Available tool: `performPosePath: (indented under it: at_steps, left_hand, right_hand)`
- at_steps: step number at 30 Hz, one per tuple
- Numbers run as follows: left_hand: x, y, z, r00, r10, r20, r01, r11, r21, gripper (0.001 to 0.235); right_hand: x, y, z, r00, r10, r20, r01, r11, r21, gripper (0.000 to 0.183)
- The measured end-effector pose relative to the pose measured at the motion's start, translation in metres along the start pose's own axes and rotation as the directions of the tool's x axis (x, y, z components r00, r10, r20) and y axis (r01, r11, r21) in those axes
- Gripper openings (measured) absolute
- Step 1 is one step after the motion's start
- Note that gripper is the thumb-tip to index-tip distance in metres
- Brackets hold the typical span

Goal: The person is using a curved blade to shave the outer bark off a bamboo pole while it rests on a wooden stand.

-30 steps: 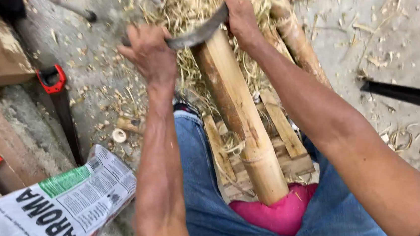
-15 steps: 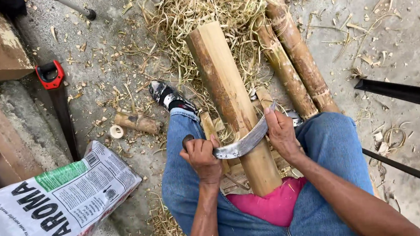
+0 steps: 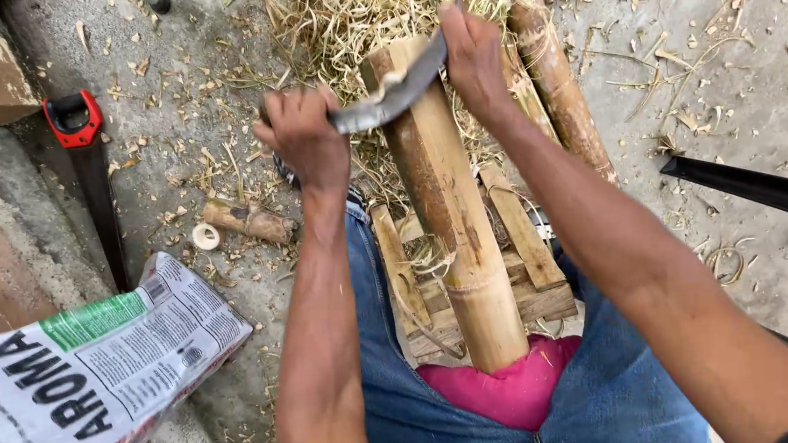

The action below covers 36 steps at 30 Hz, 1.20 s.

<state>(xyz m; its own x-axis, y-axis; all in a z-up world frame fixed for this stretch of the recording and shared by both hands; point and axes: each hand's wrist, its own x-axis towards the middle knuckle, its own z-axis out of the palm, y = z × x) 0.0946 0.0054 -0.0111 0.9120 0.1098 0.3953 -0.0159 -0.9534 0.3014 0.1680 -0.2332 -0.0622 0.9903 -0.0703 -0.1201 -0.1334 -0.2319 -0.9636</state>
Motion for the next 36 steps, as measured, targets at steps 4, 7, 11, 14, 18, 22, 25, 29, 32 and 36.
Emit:
performPosePath:
  at_steps: [4,7,11,14,18,22,25,29,32,36]
  left_hand:
    - [0.032,0.004,0.006,0.998,-0.054,-0.013,0.054,0.999,-0.005,0.033]
    - [0.017,0.007,0.01,0.995,0.02,-0.095,-0.018,1.0,0.022,0.024]
    - [0.0,0.001,0.016,0.996,-0.084,-0.001,0.084,0.996,-0.013,0.027]
    - [-0.07,0.018,-0.018,0.992,-0.104,0.064,0.105,0.994,-0.009,0.024]
    - [-0.176,0.063,-0.082,0.964,-0.174,0.203,0.189,0.98,-0.058,0.027]
    - [-0.211,0.077,-0.111,0.962,-0.159,0.222,0.186,0.977,-0.105,0.023]
    - [-0.191,0.07,-0.103,0.985,-0.111,0.13,0.127,0.985,-0.12,0.022]
    - [-0.173,0.05,-0.07,0.985,-0.138,0.105,0.148,0.985,-0.086,0.025]
    - [-0.15,0.034,-0.042,0.986,-0.142,0.087,0.146,0.988,-0.047,0.03]
    - [-0.094,0.018,-0.016,0.996,-0.092,-0.012,0.092,0.996,-0.013,0.03]
  right_hand:
    - [0.026,-0.016,0.002,0.999,-0.052,-0.012,0.053,0.997,0.055,0.052]
    - [0.023,-0.002,-0.002,1.0,0.005,-0.012,-0.004,1.0,0.028,0.05]
    - [0.02,-0.019,-0.004,0.998,0.031,0.048,-0.029,0.998,-0.056,0.049]
    - [-0.051,-0.028,-0.02,0.986,0.133,0.105,-0.118,0.984,-0.137,0.049]
    - [-0.189,-0.012,-0.061,0.992,0.075,0.1,-0.067,0.994,-0.084,0.048]
    - [-0.258,0.013,-0.076,0.997,0.068,0.035,-0.061,0.982,-0.178,0.044]
    - [-0.234,0.02,-0.064,1.0,0.018,-0.015,-0.021,0.957,-0.29,0.045]
    - [-0.193,0.02,-0.054,0.921,-0.372,0.114,0.383,0.819,-0.427,0.033]
    - [-0.153,0.022,-0.043,0.966,-0.236,0.11,0.259,0.911,-0.321,0.04]
    - [-0.087,0.007,-0.022,0.996,-0.077,0.037,0.079,0.995,-0.055,0.052]
